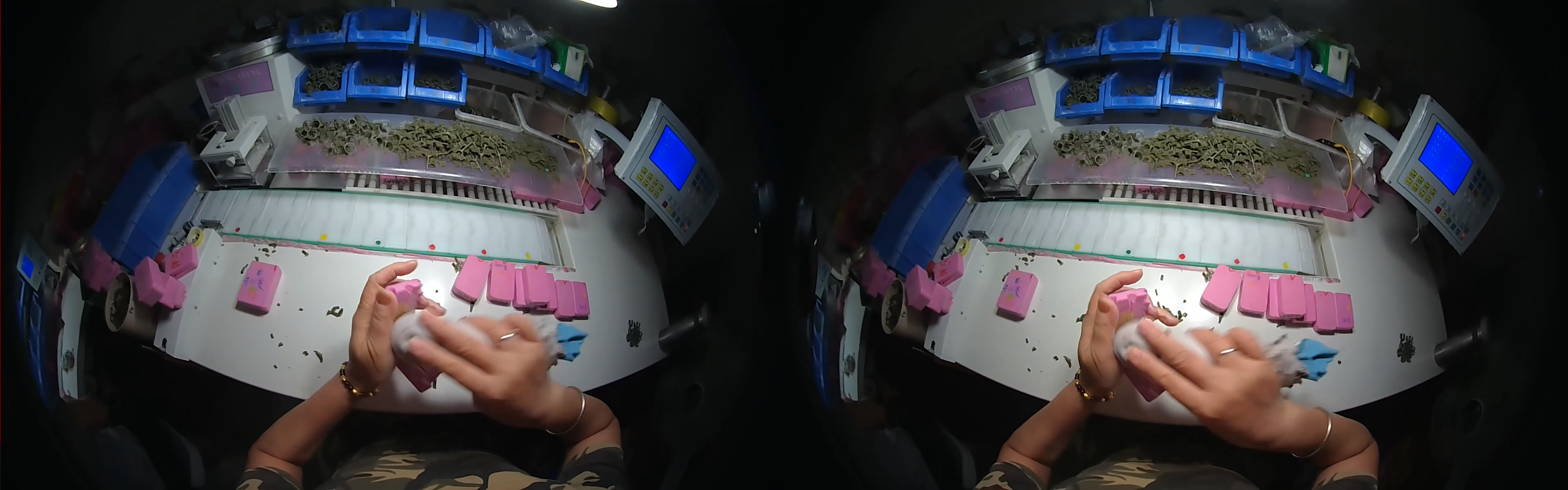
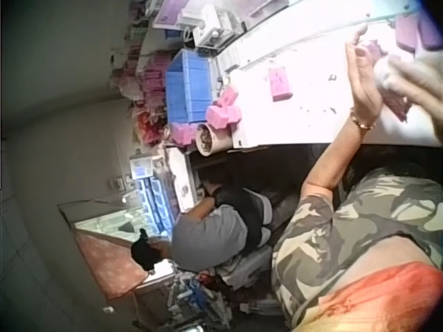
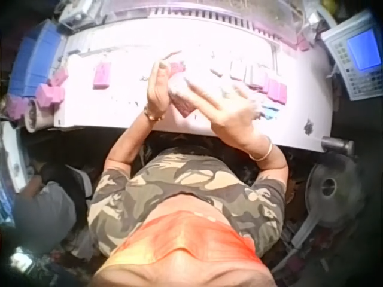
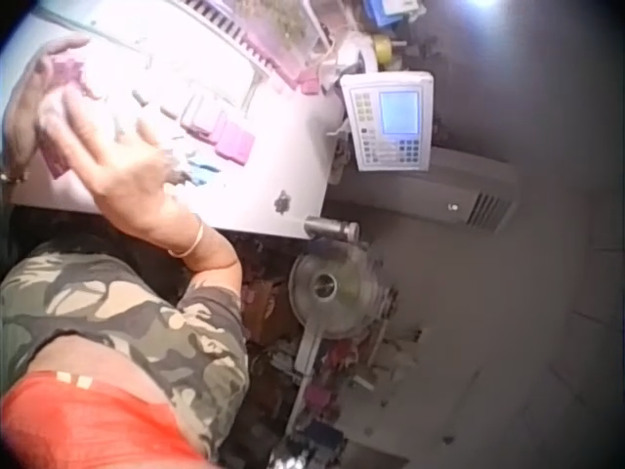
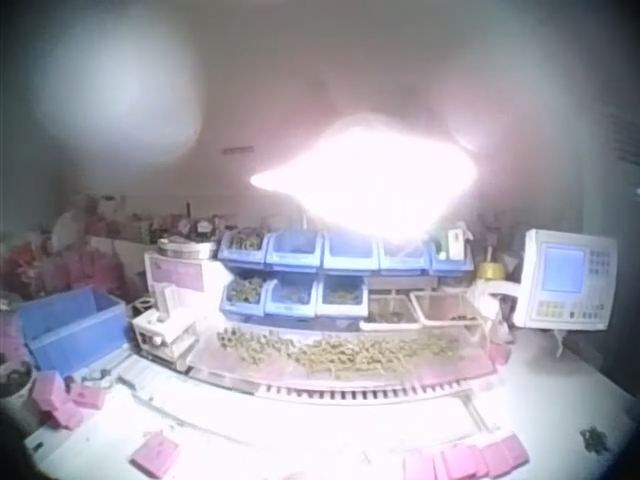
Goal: The recorder is placing dried botanicals and small objects into pink silicone molds on a production line.
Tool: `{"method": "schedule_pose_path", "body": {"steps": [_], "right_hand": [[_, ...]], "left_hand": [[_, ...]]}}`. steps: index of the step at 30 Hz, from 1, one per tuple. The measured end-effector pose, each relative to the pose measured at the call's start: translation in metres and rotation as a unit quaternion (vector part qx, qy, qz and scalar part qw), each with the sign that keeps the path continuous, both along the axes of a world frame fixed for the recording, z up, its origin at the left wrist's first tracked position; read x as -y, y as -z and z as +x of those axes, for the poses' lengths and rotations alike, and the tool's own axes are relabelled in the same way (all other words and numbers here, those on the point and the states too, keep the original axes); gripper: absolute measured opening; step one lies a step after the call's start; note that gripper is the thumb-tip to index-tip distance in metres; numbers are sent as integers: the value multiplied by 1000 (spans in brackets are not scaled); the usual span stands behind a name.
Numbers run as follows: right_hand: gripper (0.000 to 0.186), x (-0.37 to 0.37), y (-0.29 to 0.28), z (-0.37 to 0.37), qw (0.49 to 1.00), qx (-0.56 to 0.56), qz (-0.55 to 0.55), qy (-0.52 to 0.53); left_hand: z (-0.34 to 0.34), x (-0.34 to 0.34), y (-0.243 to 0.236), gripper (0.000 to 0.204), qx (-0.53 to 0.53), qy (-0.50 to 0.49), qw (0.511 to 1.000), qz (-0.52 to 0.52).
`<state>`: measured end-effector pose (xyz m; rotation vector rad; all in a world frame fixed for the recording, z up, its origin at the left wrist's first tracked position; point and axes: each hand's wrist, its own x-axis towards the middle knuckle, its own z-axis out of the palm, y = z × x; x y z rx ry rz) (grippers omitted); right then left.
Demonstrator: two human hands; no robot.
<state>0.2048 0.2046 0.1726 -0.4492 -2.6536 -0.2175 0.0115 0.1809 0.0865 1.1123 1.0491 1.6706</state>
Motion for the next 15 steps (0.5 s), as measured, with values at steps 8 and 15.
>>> {"method": "schedule_pose_path", "body": {"steps": [8, 15], "right_hand": [[51, -23, 42, 42, 985, 117, -118, 44], [57, -33, 32, 37, 966, 16, -241, 89]], "left_hand": [[-39, -7, -8, 51, 67, -134, 986, 79], [-10, -4, -9, 38, 273, 59, 959, -47]]}}
